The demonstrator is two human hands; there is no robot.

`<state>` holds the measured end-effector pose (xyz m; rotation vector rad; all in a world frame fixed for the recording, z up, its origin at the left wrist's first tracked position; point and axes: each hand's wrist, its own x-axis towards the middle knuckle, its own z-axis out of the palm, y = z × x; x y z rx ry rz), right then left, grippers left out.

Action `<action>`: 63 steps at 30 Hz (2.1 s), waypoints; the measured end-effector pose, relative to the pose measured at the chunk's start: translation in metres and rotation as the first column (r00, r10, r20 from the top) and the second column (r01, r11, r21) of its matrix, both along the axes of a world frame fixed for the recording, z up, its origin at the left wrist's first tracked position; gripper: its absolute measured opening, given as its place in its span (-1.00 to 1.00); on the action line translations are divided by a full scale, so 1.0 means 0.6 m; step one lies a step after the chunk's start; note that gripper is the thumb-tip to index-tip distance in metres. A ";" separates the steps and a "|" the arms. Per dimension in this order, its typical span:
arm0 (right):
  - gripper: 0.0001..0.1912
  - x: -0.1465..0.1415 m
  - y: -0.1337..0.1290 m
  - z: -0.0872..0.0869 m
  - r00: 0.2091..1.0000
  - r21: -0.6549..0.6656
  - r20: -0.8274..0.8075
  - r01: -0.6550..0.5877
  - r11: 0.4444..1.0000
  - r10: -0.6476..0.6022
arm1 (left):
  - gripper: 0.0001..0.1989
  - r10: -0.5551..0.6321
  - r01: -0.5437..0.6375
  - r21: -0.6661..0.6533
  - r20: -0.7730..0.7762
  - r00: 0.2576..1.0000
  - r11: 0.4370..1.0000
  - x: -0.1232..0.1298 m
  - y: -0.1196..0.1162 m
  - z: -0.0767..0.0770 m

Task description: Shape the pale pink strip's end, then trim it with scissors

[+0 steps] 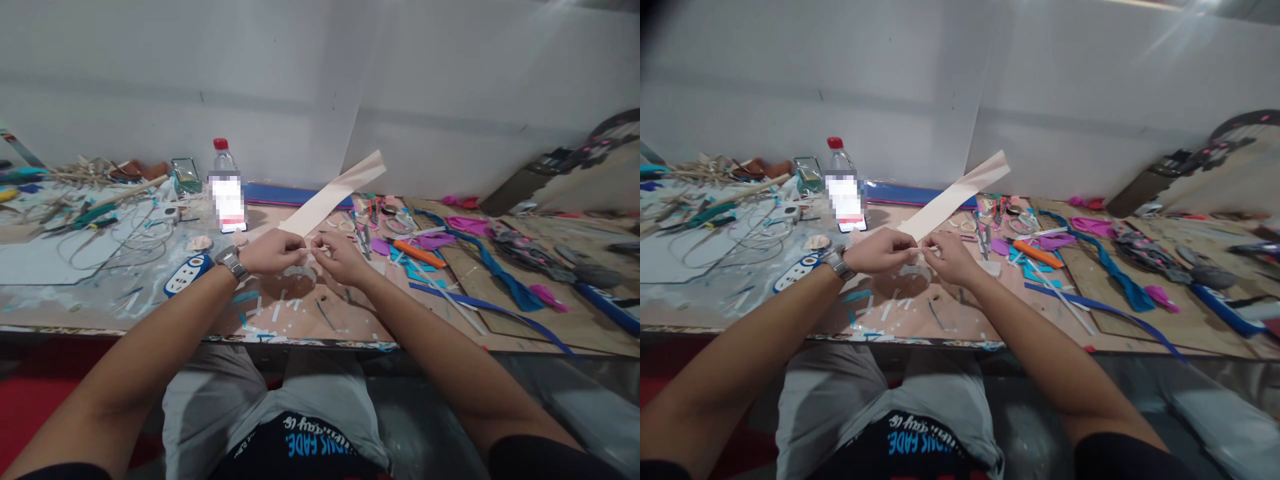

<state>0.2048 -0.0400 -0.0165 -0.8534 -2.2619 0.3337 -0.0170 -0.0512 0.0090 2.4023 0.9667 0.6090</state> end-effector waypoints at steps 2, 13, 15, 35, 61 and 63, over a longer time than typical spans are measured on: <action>-0.87 0.001 -0.001 0.005 1.000 0.008 0.000 0.019 1.000 -0.019 | -0.74 0.016 -0.016 -0.033 0.007 1.000 0.999 -0.002 -0.001 0.005; -0.77 0.005 -0.006 0.010 0.997 0.050 0.075 -0.013 0.999 0.009 | -0.62 -0.038 0.036 -0.115 -0.016 0.999 0.993 0.001 0.009 -0.007; -0.75 0.006 -0.004 0.009 0.997 0.066 0.078 0.012 0.998 -0.017 | -0.60 -0.008 0.006 -0.132 -0.019 1.000 0.991 0.001 0.008 -0.006; -0.83 0.008 -0.007 0.012 0.995 0.211 0.095 -0.026 0.977 0.006 | -0.67 0.106 0.054 -0.532 0.266 0.958 0.845 -0.002 0.007 -0.006; -0.85 0.005 -0.005 0.007 0.995 -0.090 0.063 -0.072 0.993 0.078 | -0.69 -0.020 0.030 0.221 -0.047 0.999 0.975 0.009 0.002 -0.016; -0.84 0.006 -0.005 0.009 0.994 -0.096 0.057 -0.085 0.992 0.091 | -0.70 -0.025 0.033 0.217 -0.041 0.999 0.976 0.008 0.001 -0.014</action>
